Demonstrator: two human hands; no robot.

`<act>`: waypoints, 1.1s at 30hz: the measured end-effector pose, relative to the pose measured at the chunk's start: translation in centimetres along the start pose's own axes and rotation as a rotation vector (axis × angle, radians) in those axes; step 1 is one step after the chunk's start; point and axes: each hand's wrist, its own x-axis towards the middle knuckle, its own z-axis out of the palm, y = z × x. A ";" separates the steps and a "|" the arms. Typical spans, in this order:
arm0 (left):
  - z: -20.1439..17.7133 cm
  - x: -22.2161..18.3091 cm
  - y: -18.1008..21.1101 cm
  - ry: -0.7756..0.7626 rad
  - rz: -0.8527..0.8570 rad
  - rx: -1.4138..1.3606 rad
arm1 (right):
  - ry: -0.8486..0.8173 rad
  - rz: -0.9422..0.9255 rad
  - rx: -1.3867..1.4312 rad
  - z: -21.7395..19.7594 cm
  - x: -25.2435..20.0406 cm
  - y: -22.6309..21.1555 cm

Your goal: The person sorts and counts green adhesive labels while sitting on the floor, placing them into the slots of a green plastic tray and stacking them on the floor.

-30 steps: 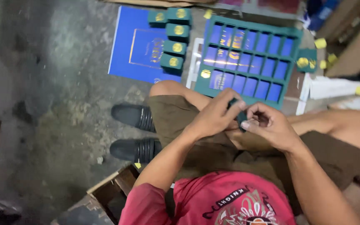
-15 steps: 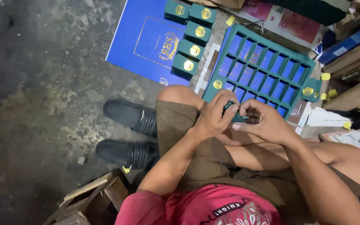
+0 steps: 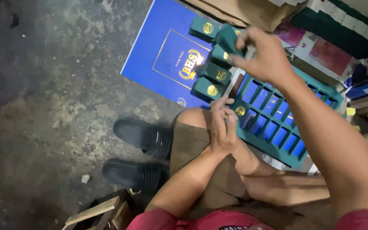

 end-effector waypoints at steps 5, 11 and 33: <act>-0.1 0.6 -0.4 -0.007 -0.047 0.009 | 0.016 -0.062 -0.297 5.6 8.2 5.3; -0.3 1.2 0.1 0.010 -0.089 0.017 | -0.056 0.009 -0.485 10.8 11.8 10.0; 0.2 1.4 -1.7 0.011 -0.197 0.182 | 0.320 0.065 -0.189 4.8 4.2 5.0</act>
